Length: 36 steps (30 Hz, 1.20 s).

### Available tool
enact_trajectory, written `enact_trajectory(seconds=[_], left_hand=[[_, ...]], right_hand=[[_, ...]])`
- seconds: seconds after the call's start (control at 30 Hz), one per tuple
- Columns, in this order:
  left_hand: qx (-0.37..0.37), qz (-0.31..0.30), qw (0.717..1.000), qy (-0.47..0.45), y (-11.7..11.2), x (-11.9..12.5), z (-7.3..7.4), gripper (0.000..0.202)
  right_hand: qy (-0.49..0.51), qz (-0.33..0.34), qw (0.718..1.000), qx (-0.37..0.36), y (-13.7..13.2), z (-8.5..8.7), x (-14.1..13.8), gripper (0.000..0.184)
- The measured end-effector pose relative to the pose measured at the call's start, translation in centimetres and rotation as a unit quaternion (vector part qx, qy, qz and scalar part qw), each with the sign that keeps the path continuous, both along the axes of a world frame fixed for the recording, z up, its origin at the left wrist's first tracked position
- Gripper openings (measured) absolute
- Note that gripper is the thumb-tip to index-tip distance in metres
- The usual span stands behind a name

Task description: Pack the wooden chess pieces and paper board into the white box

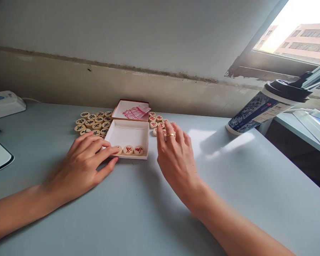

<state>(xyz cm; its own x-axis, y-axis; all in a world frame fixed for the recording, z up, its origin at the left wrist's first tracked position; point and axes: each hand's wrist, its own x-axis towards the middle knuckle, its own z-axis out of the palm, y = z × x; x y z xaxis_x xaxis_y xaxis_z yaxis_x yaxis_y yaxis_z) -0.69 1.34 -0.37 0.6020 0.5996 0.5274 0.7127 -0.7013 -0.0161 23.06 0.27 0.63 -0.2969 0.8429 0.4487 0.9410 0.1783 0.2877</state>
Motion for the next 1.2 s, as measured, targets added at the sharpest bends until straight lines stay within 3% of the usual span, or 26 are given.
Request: enact_trajectory(seconds=[0.07,0.13,0.27,0.4,0.53,0.7,0.8,0.87,0.93,1.0,1.1,1.2], left_hand=[[0.006,-0.002,1.000,0.002,0.0,0.0,-0.1,0.016],[0.011,-0.002,1.000,0.003,0.1,-0.1,-0.2,0.019],[0.019,-0.010,1.000,-0.013,0.0,0.0,0.0,0.025],[0.000,-0.108,0.993,-0.048,-1.0,0.1,0.5,0.028],[-0.118,-0.202,0.969,-0.075,-1.8,0.2,0.4,0.026],[-0.193,-0.233,0.948,-0.102,-1.8,0.2,0.1,0.024],[-0.235,-0.193,0.943,-0.135,-1.8,0.0,0.4,0.024],[-0.308,-0.157,0.924,-0.162,-1.7,0.0,0.8,0.023],[-0.396,-0.125,0.891,-0.183,-1.6,0.0,1.1,0.022],[-0.470,-0.100,0.853,-0.203,-1.3,0.1,1.3,0.022],[-0.532,-0.076,0.813,-0.224,-1.0,0.4,1.5,0.028],[-0.548,-0.069,0.798,-0.240,-0.9,0.5,1.5,0.031]], right_hand=[[-0.042,-0.075,0.996,-0.024,-0.2,0.1,0.5,0.048],[-0.062,-0.132,0.985,-0.095,-0.3,0.5,0.8,0.046],[-0.044,-0.175,0.956,-0.230,-0.3,1.7,1.2,0.036],[-0.005,-0.178,0.955,-0.235,-0.3,2.2,1.4,0.021],[0.020,-0.177,0.957,-0.229,-0.1,1.9,1.6,0.014],[0.002,-0.179,0.961,-0.209,-0.1,2.5,1.7,0.015],[0.042,-0.107,0.988,-0.102,-0.8,3.2,0.9,0.005],[0.121,0.018,0.992,-0.035,-1.5,3.2,-0.2,0.014],[0.214,0.147,0.964,-0.049,-2.3,2.6,-1.5,0.019],[0.283,0.221,0.929,-0.091,-2.8,1.5,-2.7,0.021],[0.335,0.269,0.895,-0.119,-3.3,0.1,-3.6,0.025],[0.348,0.292,0.885,-0.107,-3.2,-0.4,-3.6,0.024]])
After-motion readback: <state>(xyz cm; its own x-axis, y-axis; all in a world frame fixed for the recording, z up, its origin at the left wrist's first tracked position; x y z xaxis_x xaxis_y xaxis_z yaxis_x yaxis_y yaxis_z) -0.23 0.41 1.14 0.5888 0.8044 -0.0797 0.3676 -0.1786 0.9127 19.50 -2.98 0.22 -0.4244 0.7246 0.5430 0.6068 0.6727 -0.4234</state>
